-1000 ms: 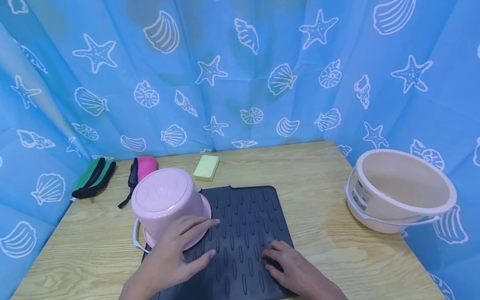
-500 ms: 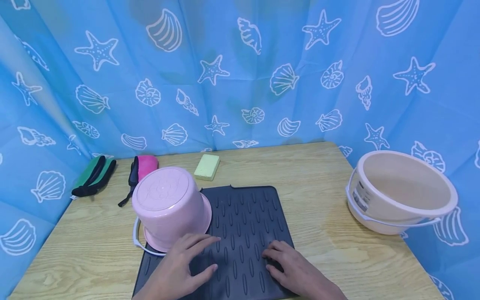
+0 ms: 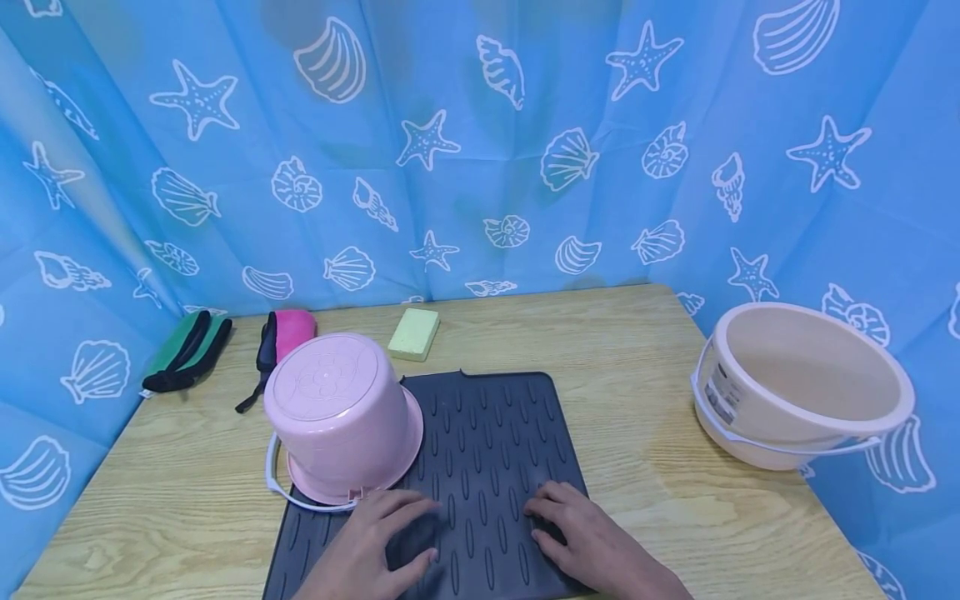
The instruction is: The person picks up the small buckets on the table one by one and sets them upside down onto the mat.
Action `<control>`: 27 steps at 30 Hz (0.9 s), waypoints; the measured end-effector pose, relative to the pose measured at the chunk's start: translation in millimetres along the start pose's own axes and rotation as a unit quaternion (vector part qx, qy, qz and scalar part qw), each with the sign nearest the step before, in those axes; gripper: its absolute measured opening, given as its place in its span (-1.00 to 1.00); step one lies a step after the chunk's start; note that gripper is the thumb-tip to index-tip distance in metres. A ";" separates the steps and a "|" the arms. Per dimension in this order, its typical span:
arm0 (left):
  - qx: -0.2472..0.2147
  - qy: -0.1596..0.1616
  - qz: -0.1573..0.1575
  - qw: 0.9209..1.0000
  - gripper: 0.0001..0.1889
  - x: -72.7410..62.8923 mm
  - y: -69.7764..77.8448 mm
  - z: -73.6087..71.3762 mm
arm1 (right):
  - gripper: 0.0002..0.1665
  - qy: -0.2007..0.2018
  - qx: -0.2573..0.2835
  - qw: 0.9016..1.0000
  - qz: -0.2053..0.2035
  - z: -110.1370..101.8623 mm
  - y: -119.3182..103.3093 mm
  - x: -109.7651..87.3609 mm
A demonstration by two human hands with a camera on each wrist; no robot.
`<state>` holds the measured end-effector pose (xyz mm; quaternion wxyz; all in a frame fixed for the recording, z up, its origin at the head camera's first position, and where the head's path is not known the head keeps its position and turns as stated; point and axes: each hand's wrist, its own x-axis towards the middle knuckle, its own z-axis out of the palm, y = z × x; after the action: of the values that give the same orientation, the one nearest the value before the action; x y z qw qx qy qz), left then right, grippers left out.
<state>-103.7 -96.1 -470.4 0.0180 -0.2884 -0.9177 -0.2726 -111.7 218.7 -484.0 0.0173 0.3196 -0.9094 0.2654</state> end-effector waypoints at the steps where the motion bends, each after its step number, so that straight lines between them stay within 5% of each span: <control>1: 0.001 -0.007 -0.006 1.000 -0.55 -0.2 -0.4 1.0 | -0.77 0.000 -0.001 1.000 0.000 -0.1 -0.1 -0.1; 27: -0.007 -0.009 -0.003 1.000 -0.71 -7.0 -16.3 21.6 | -0.79 -0.011 -0.007 1.000 0.006 -8.1 -1.6 0.2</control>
<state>-104.0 -99.9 -498.0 0.0066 -0.2886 -0.9167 -0.2762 -112.1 221.5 -476.2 0.0078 0.3167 -0.9134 0.2555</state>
